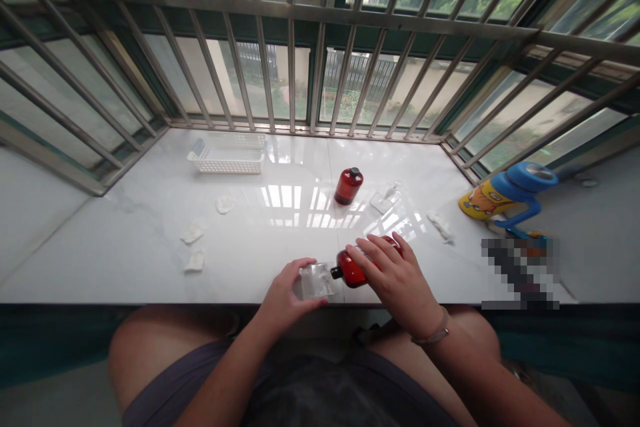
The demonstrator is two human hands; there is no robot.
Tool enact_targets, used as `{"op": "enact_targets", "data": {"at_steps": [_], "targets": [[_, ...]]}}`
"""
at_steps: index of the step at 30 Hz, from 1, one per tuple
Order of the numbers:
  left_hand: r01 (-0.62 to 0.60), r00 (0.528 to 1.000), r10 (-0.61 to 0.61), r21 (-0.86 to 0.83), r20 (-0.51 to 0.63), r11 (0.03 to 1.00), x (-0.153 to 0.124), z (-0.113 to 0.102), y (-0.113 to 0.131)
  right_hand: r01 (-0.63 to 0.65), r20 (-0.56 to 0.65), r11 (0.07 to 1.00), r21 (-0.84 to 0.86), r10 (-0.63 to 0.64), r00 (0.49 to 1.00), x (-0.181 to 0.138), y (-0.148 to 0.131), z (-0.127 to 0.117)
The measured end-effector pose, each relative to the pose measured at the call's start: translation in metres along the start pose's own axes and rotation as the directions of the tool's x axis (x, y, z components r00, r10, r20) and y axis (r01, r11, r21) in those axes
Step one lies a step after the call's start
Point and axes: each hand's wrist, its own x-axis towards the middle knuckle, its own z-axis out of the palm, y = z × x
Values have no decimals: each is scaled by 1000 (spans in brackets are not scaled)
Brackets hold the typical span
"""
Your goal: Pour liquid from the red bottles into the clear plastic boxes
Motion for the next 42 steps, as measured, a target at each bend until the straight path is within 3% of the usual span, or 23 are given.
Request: {"op": "enact_targets", "data": {"at_steps": [21, 34, 42], "targets": [[-1, 999, 2, 43, -40, 999, 15, 0, 1, -64, 1, 997, 37, 64, 998, 4, 2, 19], [-6, 997, 4, -15, -76, 1000, 48, -13, 4, -218, -34, 964, 154, 225, 974, 16, 3, 40], [-14, 997, 17, 35, -81, 999, 61, -23, 3, -243, -27, 957, 161, 250, 968, 31, 4, 50]]}}
